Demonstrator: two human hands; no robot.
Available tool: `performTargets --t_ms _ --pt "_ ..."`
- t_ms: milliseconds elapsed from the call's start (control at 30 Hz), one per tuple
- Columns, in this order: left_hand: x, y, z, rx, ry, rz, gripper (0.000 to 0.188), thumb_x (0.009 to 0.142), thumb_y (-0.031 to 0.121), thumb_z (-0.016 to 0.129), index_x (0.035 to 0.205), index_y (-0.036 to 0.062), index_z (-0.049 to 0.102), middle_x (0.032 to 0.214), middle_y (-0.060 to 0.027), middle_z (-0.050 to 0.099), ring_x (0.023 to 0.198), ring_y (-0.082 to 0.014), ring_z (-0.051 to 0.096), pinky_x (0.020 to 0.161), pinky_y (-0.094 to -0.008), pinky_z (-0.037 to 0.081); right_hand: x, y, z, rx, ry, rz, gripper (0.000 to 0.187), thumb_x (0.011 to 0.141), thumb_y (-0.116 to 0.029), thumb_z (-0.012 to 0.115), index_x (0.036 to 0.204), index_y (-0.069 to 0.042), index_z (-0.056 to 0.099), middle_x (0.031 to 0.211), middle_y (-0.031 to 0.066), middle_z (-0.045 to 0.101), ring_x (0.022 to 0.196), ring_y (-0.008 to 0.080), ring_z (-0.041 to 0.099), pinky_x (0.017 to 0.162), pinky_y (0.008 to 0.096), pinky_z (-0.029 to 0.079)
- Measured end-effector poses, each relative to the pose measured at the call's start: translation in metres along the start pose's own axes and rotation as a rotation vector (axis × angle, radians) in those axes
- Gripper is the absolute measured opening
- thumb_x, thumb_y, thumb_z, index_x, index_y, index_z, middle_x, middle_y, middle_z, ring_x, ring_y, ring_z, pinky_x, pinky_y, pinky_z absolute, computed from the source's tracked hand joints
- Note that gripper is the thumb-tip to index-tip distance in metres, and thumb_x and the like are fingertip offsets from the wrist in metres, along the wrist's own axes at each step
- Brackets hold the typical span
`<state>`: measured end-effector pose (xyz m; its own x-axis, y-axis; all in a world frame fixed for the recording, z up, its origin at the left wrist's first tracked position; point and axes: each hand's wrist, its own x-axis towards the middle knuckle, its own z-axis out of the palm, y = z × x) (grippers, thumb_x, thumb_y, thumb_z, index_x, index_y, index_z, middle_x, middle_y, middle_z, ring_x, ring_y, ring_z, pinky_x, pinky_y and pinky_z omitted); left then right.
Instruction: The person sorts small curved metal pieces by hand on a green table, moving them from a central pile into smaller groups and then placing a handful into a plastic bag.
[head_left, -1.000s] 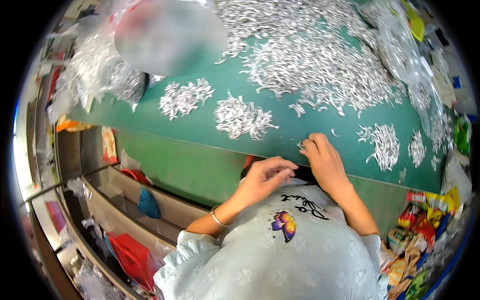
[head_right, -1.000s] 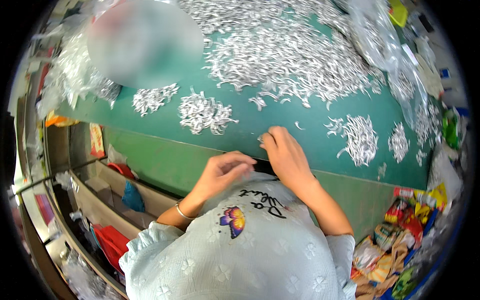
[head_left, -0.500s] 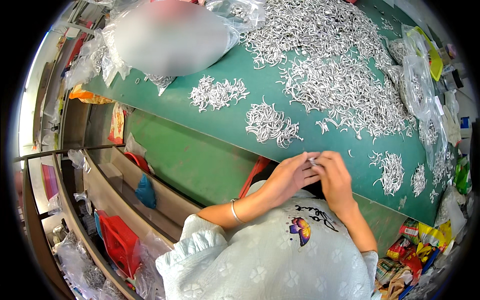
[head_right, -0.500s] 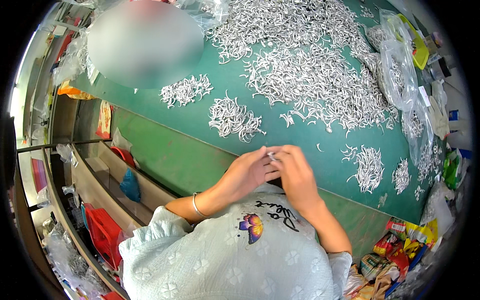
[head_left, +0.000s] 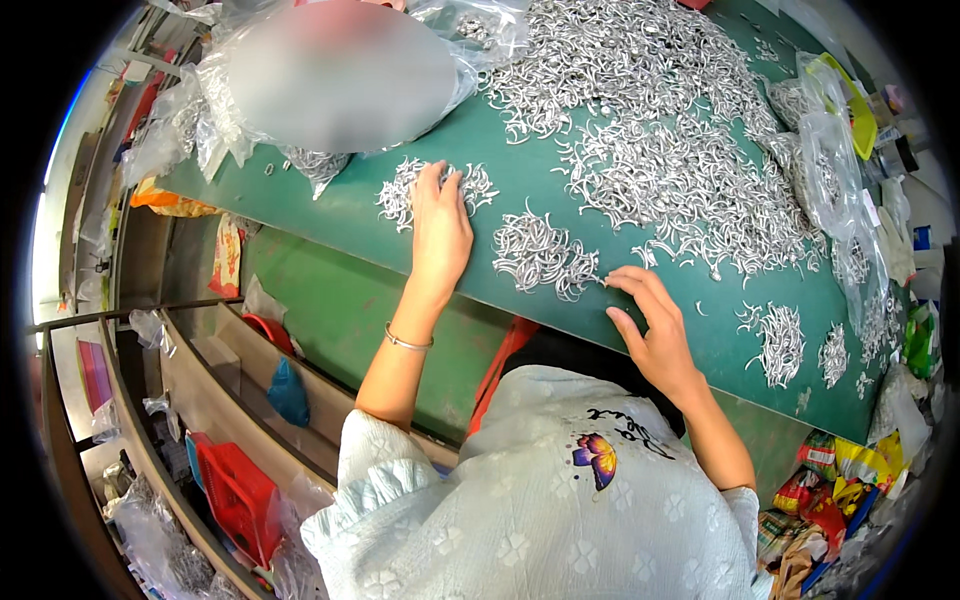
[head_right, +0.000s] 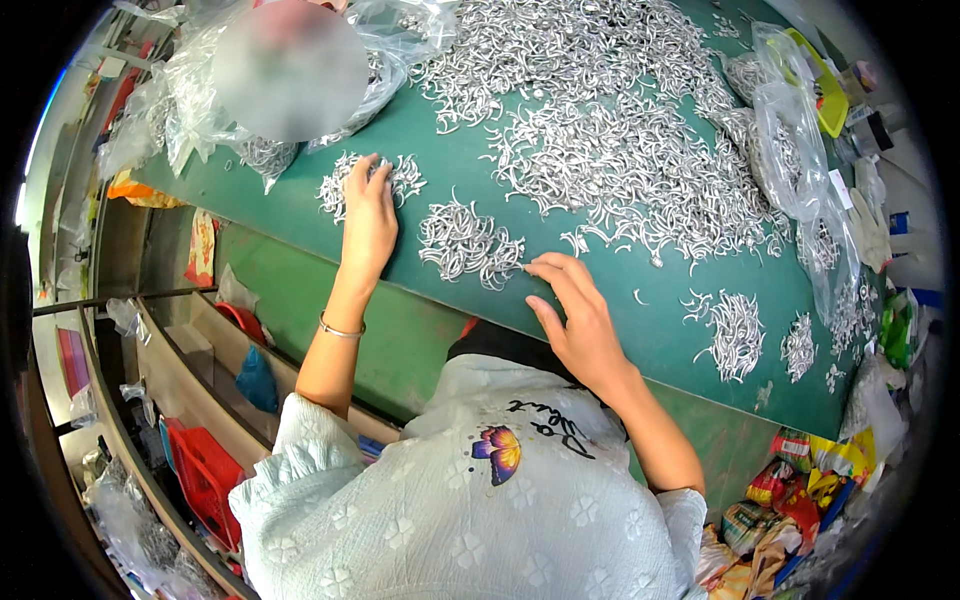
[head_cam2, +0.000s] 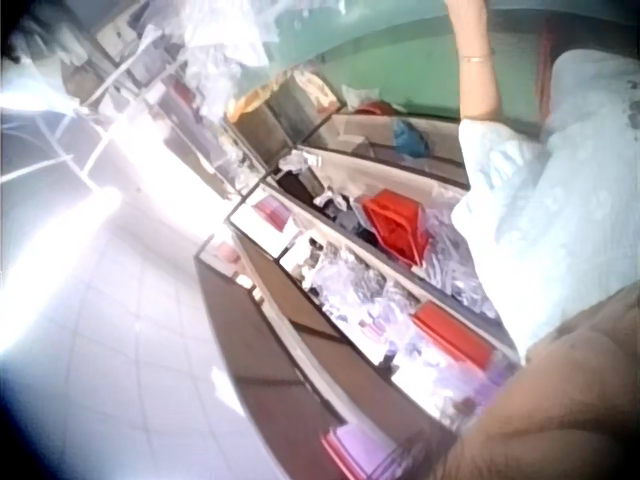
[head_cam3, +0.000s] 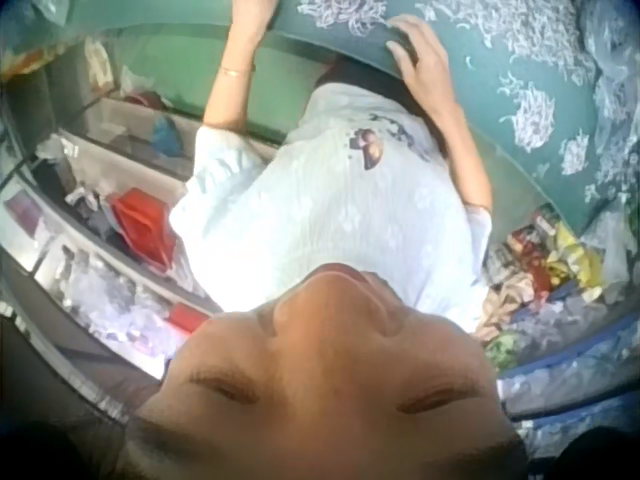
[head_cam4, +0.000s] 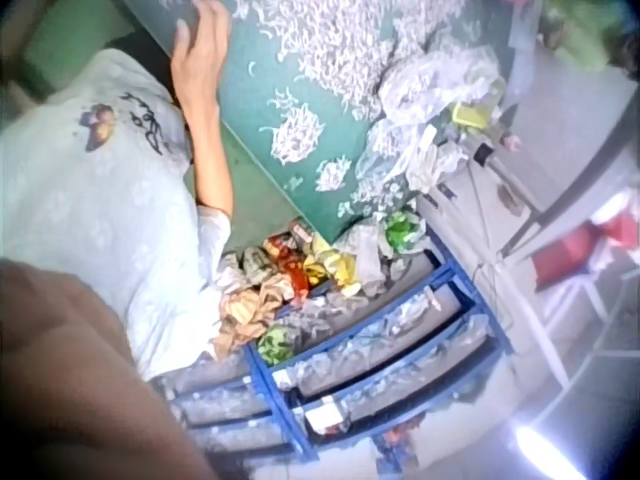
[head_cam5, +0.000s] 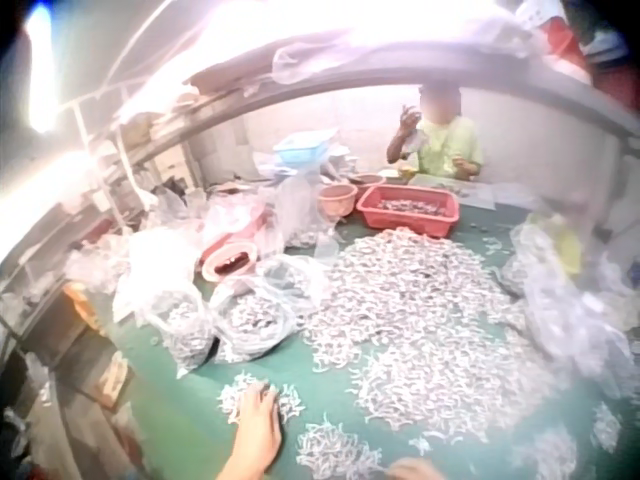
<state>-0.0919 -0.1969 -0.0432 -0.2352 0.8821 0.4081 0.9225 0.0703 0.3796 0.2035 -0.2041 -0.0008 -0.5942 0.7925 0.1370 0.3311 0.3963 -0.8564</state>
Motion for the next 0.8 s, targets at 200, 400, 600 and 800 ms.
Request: performTargets --t_ms 200,400,600,800 --pt "-0.023 0.034 -0.016 -0.395 -0.042 -0.006 0.033 0.092 0.002 0.049 0.124 -0.0024 0.052 0.138 -0.0225 0.042 0.131 -0.042 0.037 0.111 -0.0522 0.024 0.018 -0.001 0.002 -0.022 -0.117 0.012 0.072 0.078 -0.01 0.074 0.14 -0.002 0.037 0.141 0.0202 0.04 0.132 0.0364 0.037 0.108 0.0403 0.034" --pt "-0.043 0.081 0.0 -0.317 -0.124 -0.002 0.037 0.092 0.002 0.049 0.128 -0.0053 0.047 0.136 -0.0235 0.044 0.13 -0.0431 0.037 0.11 -0.0494 0.028 0.046 0.011 0.037 -0.07 -0.067 -0.016 0.064 0.092 -0.016 0.057 0.144 0.005 0.027 0.145 0.0267 0.034 0.136 0.0396 0.031 0.112 0.0437 0.028" --pt "-0.044 0.091 0.019 -0.479 -0.057 -0.06 0.038 0.092 0.005 0.047 0.128 -0.0057 0.046 0.13 -0.0234 0.049 0.123 -0.0415 0.044 0.104 -0.047 0.034 0.063 0.008 0.074 0.05 0.136 -0.031 0.05 0.098 -0.022 0.045 0.138 0.006 0.036 0.139 0.0266 0.042 0.129 0.041 0.041 0.108 0.0447 0.032" --pt "-0.035 0.112 0.026 -0.663 0.034 -0.3 0.037 0.095 0.01 0.048 0.128 -0.0038 0.048 0.122 -0.021 0.054 0.116 -0.0364 0.049 0.099 -0.0417 0.04 0.072 0.007 0.08 0.376 0.291 0.088 0.038 0.101 -0.02 0.039 0.126 0.006 0.051 0.128 0.0228 0.055 0.118 0.0344 0.054 0.1 0.0393 0.042"
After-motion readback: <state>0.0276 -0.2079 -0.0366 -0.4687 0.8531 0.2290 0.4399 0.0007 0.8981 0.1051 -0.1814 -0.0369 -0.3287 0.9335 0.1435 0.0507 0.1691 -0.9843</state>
